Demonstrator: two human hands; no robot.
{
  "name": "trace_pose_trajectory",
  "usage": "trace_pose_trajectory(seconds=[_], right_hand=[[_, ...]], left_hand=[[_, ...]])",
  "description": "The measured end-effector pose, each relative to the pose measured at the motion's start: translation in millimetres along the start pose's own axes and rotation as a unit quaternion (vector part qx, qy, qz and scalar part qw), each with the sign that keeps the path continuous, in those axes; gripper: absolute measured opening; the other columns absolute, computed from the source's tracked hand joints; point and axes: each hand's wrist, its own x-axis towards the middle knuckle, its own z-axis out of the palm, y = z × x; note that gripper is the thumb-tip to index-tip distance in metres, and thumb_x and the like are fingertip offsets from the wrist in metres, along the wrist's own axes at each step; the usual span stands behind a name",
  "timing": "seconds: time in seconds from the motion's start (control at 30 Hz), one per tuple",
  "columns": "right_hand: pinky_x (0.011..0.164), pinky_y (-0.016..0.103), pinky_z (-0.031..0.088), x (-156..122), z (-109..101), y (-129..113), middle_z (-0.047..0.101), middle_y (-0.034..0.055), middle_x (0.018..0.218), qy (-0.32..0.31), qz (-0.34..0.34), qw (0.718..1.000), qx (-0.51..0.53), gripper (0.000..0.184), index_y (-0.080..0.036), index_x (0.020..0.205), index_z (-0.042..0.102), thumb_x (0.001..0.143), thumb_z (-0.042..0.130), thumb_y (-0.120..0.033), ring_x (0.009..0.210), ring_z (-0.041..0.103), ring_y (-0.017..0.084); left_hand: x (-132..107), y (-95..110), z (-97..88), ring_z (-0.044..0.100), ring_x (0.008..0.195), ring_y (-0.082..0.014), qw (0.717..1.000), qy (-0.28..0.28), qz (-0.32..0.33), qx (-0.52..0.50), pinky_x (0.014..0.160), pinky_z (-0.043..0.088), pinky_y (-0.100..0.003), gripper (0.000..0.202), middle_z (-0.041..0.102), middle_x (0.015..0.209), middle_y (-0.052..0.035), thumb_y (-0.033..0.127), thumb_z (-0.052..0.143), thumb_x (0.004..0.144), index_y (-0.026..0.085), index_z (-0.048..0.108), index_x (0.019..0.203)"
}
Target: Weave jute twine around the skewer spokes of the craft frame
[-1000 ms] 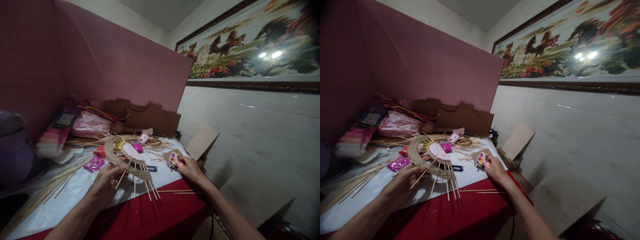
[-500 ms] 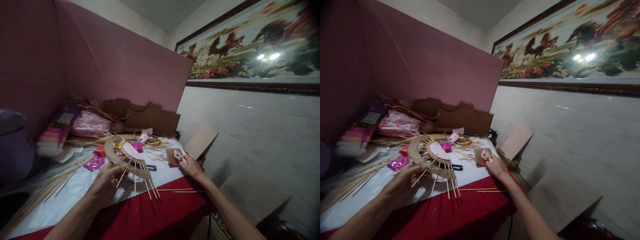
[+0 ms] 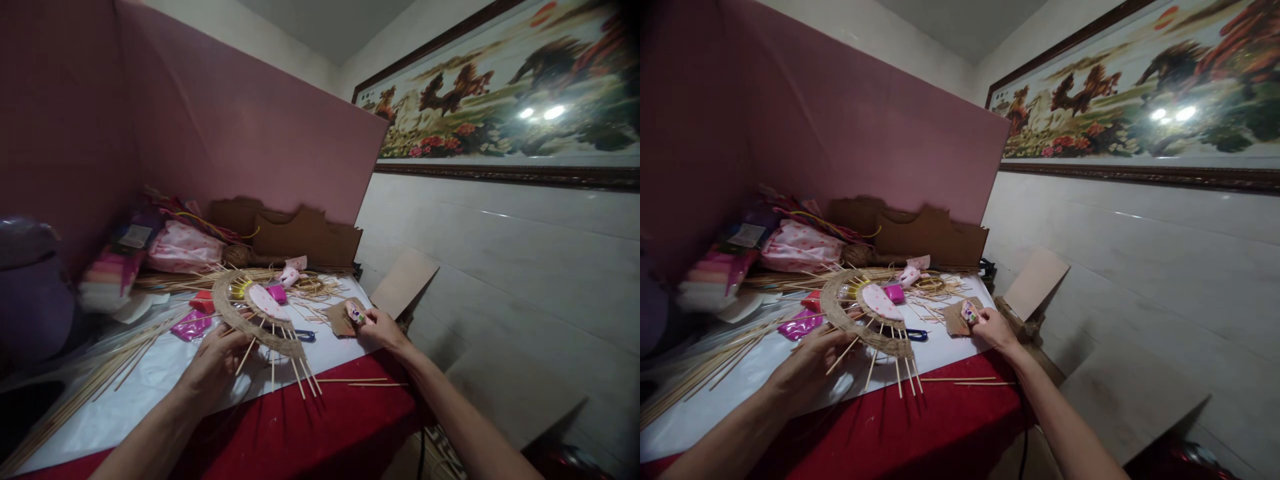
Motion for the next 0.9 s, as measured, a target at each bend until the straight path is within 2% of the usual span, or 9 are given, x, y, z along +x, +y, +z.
trace_pose_trajectory(seconds=[0.17,0.27,0.4,0.53,0.57,0.67,0.77,0.83,0.9], right_hand=[[0.044,0.02,0.029,-2.0,-6.4,-14.8,0.056,-0.0022,0.053,-0.031,0.016,0.998,0.043,0.014,-0.014,0.069,0.056,0.058,0.053,-0.022,0.047,0.045,0.01],[0.04,0.02,0.027,-6.7,-14.6,-23.6,0.055,-0.0018,0.051,-0.033,0.022,0.997,0.064,0.017,-0.014,0.074,0.055,0.063,0.05,-0.025,0.042,0.043,0.009],[0.038,0.02,0.027,-17.5,-17.8,-28.3,0.052,-0.0029,0.053,0.019,0.024,0.99,0.14,0.026,-0.015,0.085,0.053,0.067,0.051,-0.035,0.042,0.042,0.01],[0.038,0.02,0.025,-39.0,-16.5,-40.3,0.044,-0.0055,0.052,0.075,-0.004,0.956,0.284,0.032,-0.016,0.08,0.054,0.068,0.059,-0.045,0.041,0.036,0.008],[0.038,0.021,0.023,-46.1,-16.7,-46.8,0.042,-0.0056,0.05,0.056,-0.014,0.949,0.309,0.032,-0.016,0.077,0.054,0.069,0.059,-0.046,0.04,0.034,0.007],[0.039,0.022,0.02,-69.1,-17.1,-73.2,0.043,-0.0039,0.048,-0.063,-0.048,0.935,0.346,0.034,-0.014,0.079,0.058,0.076,0.054,-0.047,0.04,0.032,0.007],[0.04,0.022,0.022,-89.5,-11.6,-100.6,0.043,-0.003,0.048,-0.183,-0.047,0.924,0.333,0.038,-0.013,0.08,0.06,0.079,0.05,-0.05,0.04,0.033,0.007],[0.039,0.022,0.021,-98.8,-3.8,-114.2,0.043,-0.0031,0.049,-0.233,-0.042,0.92,0.313,0.04,-0.013,0.078,0.06,0.077,0.052,-0.052,0.04,0.033,0.007],[0.039,0.022,0.022,-103.9,5.0,-123.4,0.04,-0.004,0.047,-0.255,-0.06,0.919,0.294,0.041,-0.014,0.07,0.057,0.077,0.053,-0.053,0.041,0.032,0.007]], left_hand=[[-2.6,1.8,2.2,0.065,0.079,-0.0164,1.0,0.006,0.004,-0.01,0.07,0.051,-0.024,0.038,0.071,0.091,-0.0037,0.008,0.066,0.061,0.018,0.064,0.097],[-1.8,0.7,1.0,0.065,0.075,-0.0173,1.0,0.002,0.011,-0.012,0.067,0.05,-0.025,0.034,0.072,0.086,-0.0046,0.008,0.067,0.059,0.016,0.066,0.093],[0.7,-1.6,-0.7,0.062,0.064,-0.0141,1.0,0.008,0.018,-0.013,0.063,0.049,-0.024,0.032,0.07,0.078,-0.0038,0.009,0.068,0.059,0.014,0.065,0.09],[1.8,-4.0,-1.1,0.062,0.067,-0.0137,1.0,0.007,0.017,-0.016,0.063,0.048,-0.023,0.03,0.068,0.075,-0.003,0.007,0.066,0.061,0.014,0.064,0.089],[1.8,-4.4,-1.0,0.061,0.067,-0.0136,1.0,0.004,0.02,-0.017,0.063,0.048,-0.023,0.028,0.068,0.076,-0.0034,0.007,0.065,0.061,0.014,0.064,0.088],[1.2,-4.7,-0.3,0.061,0.071,-0.0143,1.0,0.001,0.022,-0.017,0.063,0.047,-0.022,0.027,0.069,0.082,-0.0059,0.007,0.064,0.062,0.013,0.064,0.088],[-0.1,-4.5,1.1,0.061,0.07,-0.0146,1.0,0.012,0.021,-0.019,0.063,0.046,-0.023,0.029,0.069,0.082,-0.0062,0.008,0.065,0.06,0.012,0.065,0.089],[-0.7,-4.7,2.0,0.061,0.07,-0.0146,0.999,0.014,0.026,-0.029,0.065,0.046,-0.024,0.029,0.069,0.079,-0.0052,0.008,0.066,0.059,0.012,0.065,0.088],[-0.8,-5.3,2.4,0.061,0.071,-0.015,0.999,0.008,0.034,-0.039,0.068,0.046,-0.024,0.025,0.068,0.076,-0.0039,0.007,0.066,0.059,0.013,0.066,0.083]])
